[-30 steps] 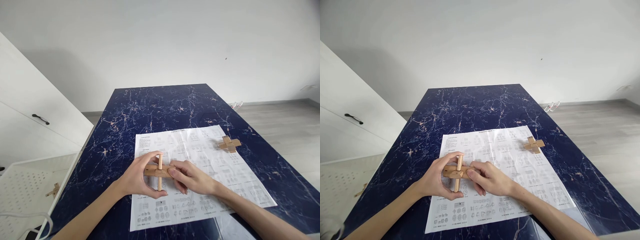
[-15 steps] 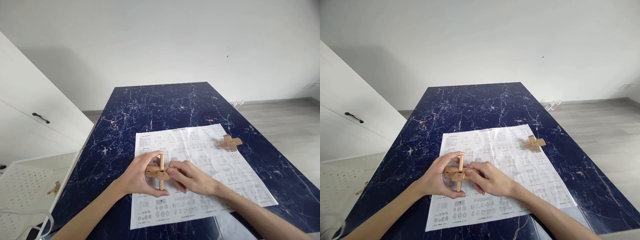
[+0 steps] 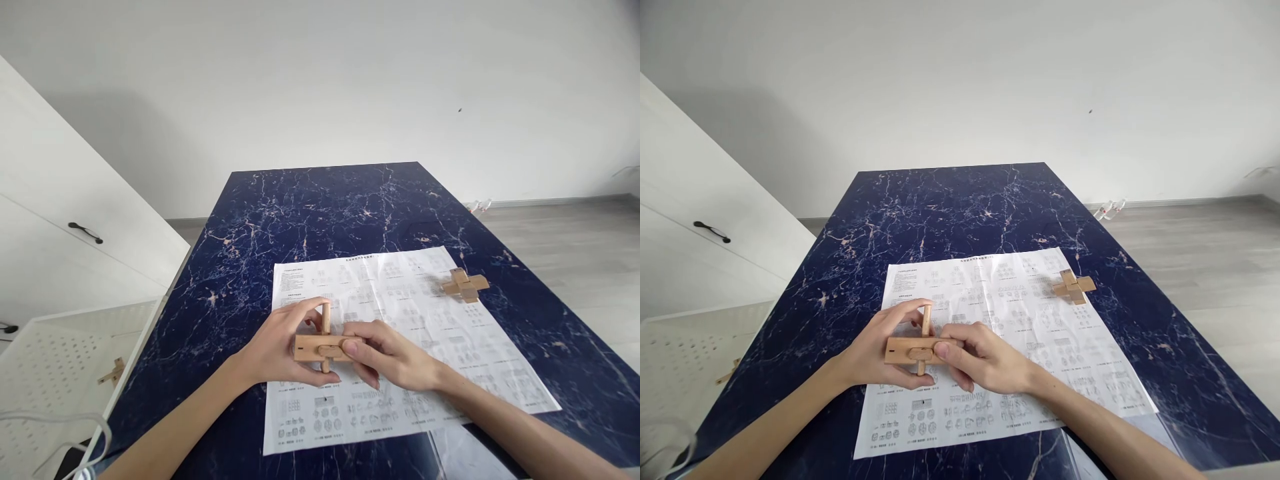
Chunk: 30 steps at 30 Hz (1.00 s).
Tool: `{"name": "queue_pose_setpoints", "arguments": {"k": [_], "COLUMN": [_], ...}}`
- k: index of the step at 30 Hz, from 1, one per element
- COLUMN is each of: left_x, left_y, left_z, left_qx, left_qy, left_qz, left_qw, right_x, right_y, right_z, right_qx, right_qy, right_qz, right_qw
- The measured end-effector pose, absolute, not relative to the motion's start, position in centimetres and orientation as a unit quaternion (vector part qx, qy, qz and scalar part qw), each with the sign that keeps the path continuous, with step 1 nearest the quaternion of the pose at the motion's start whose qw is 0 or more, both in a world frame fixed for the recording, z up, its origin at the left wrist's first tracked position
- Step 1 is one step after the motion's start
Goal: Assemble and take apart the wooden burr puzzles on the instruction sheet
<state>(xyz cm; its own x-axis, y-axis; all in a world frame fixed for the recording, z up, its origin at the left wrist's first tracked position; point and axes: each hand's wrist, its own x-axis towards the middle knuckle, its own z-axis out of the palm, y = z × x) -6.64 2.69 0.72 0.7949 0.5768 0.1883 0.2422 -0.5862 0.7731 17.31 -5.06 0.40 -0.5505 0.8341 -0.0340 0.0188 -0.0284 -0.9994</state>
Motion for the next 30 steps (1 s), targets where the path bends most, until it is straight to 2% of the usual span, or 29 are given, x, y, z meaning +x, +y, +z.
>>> {"name": "queue_pose_setpoints", "arguments": {"k": [6,8,10,13,16,21,30], "left_x": [-6.7,-6.8,-6.9,-6.9,-6.8,-6.9,-7.0], "left_y": [2.7,2.7,2.8,2.8,2.8,2.7,2.5], "left_z": [0.2,0.0,-0.1,0.1,0.2,-0.1,-0.4], "left_qx": [0.871,0.873,0.870,0.862,0.863,0.876,0.893], "left_qy": [0.282,0.294,0.296,0.286,0.270,0.266,0.263], "left_qz": [0.225,0.217,0.207,0.214,0.228,0.233,0.255], "left_qw": [0.334,0.324,0.337,0.360,0.362,0.329,0.260], "right_x": [18.0,18.1,18.1,17.8,17.4,17.0,17.0], "right_y": [-4.9,-4.7,-4.4,-4.1,-4.1,-4.4,-4.3], "right_z": [-0.3,-0.3,-0.2,-0.2,-0.7,-1.6,-2.4], "right_qx": [-0.301,-0.333,-0.424,-0.568,-0.620,-0.611,-0.603], "right_qy": [-0.553,-0.535,-0.543,-0.586,-0.625,-0.688,-0.722], "right_qz": [0.668,0.642,0.561,0.387,0.282,0.200,0.099], "right_qw": [0.397,0.437,0.458,0.429,0.382,0.337,0.323]}}
